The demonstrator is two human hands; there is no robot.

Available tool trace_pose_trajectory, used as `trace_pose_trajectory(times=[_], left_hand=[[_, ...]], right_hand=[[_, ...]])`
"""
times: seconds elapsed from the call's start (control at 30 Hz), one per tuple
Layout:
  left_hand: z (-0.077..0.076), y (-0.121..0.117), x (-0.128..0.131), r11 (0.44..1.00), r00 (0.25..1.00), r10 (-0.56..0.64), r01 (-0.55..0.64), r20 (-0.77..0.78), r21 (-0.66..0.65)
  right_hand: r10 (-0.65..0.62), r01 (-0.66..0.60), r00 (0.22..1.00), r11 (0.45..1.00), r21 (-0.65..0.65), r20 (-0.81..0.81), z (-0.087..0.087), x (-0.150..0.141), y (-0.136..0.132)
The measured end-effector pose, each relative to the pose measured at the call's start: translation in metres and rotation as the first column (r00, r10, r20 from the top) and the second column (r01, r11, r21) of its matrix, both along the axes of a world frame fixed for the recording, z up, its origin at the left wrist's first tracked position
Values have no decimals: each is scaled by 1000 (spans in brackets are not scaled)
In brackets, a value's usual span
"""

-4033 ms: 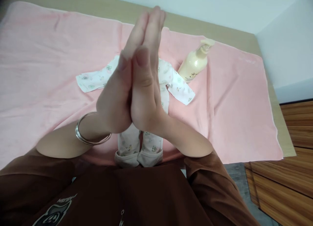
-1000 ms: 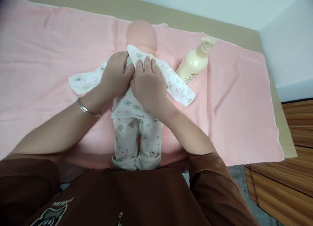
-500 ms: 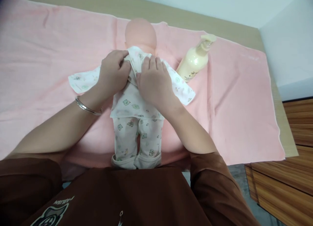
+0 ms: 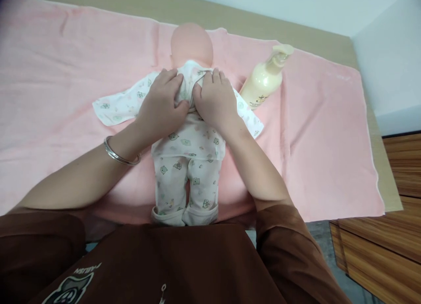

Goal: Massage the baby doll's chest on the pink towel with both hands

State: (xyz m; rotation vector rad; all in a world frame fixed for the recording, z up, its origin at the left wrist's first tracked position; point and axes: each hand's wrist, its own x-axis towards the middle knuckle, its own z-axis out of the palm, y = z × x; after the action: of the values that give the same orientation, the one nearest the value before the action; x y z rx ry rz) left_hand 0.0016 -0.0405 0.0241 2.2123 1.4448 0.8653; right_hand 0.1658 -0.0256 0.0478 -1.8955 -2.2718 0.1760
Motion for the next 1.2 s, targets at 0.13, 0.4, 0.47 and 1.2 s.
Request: trace_pose_trajectory(times=[0.13, 0.4, 0.47, 1.2], left_hand=[[-10, 27, -4, 996, 996, 78, -76, 47, -46], [-20, 42, -2, 989, 988, 146, -148, -51, -25], [-18, 38, -2, 991, 990, 130, -131, -48, -6], [-15, 37, -3, 972, 977, 212, -210, 3, -103]], right_hand=[[-11, 12, 1000, 1000, -14, 29, 5, -8, -19], [13, -12, 997, 1000, -13, 82, 12, -23, -29], [-15, 15, 1000, 1000, -15, 18, 10, -18, -17], [-96, 87, 981, 994, -64, -168, -7, 0, 12]])
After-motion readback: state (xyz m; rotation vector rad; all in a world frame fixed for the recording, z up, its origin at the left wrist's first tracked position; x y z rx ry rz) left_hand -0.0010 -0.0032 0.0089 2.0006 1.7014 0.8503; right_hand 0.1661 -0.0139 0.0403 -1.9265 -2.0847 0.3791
